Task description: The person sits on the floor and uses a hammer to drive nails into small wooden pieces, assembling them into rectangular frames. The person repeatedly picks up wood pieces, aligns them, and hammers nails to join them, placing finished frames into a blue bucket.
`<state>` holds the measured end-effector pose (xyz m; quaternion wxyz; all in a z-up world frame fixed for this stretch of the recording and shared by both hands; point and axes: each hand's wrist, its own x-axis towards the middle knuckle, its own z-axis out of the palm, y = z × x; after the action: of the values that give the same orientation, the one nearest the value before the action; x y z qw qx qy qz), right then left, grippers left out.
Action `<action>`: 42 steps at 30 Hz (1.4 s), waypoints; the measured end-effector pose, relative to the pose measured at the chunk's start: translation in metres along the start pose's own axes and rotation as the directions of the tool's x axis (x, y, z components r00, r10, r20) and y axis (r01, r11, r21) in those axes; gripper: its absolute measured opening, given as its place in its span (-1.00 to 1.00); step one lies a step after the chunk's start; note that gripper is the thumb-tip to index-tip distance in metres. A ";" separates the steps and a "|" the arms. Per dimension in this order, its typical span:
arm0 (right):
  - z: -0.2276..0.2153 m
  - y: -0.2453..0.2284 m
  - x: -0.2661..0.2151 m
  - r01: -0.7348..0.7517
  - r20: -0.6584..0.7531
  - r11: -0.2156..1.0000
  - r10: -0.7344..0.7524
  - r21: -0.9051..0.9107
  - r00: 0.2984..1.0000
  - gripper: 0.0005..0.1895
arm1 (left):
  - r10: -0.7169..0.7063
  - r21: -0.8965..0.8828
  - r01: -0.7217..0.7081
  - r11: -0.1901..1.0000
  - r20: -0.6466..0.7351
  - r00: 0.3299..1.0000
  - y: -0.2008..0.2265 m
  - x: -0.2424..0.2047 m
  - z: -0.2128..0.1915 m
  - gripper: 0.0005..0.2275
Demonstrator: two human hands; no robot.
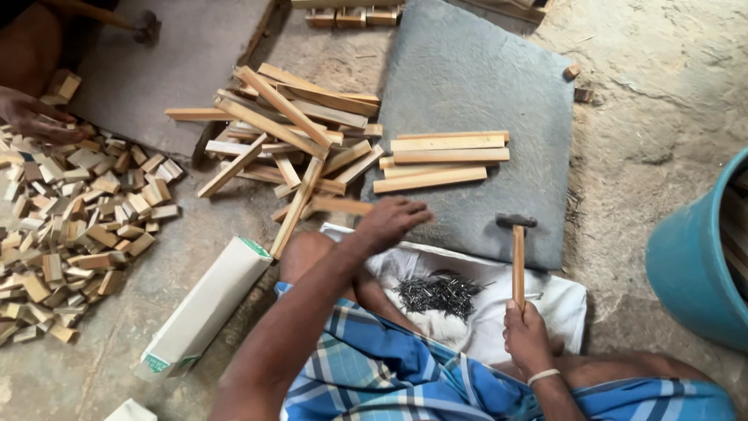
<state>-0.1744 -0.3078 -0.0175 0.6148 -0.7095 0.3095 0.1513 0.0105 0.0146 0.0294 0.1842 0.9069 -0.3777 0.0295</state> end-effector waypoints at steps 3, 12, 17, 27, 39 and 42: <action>-0.002 0.009 0.006 -0.020 -0.010 1.000 0.020 0.018 1.000 -0.74 | -0.226 0.046 0.238 0.970 -0.183 0.957 -0.034 0.002 -0.058 -0.64; 0.007 -0.010 0.004 -0.042 0.021 0.999 0.041 0.016 0.999 -0.73 | -0.458 -0.069 0.470 0.880 -0.382 0.802 -0.030 0.030 -0.006 -0.45; 0.003 -0.012 0.000 0.000 0.014 1.000 0.000 0.002 1.000 -0.75 | -0.562 0.056 0.621 0.782 -0.368 0.740 -0.005 0.014 0.043 -0.68; 0.002 -0.022 -0.004 -0.007 0.008 0.999 0.007 0.050 1.000 -0.75 | -0.694 -0.592 0.771 0.234 0.453 0.559 -0.022 -0.031 0.015 -0.68; -0.009 -0.023 -0.030 -0.057 0.100 0.998 0.053 0.037 0.994 -0.74 | -0.450 0.114 0.456 0.883 -0.071 0.890 0.032 -0.036 0.063 -0.83; -0.006 -0.015 -0.027 -0.082 0.196 0.996 0.076 0.023 0.978 -0.75 | -0.050 -0.073 0.049 0.996 -0.011 0.999 0.106 -0.027 0.101 -0.83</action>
<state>-0.1865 -0.3063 0.0115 0.6467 -0.6687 0.2780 0.2395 -0.0914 -0.0724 -0.0370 0.2202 0.9084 -0.3549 0.0172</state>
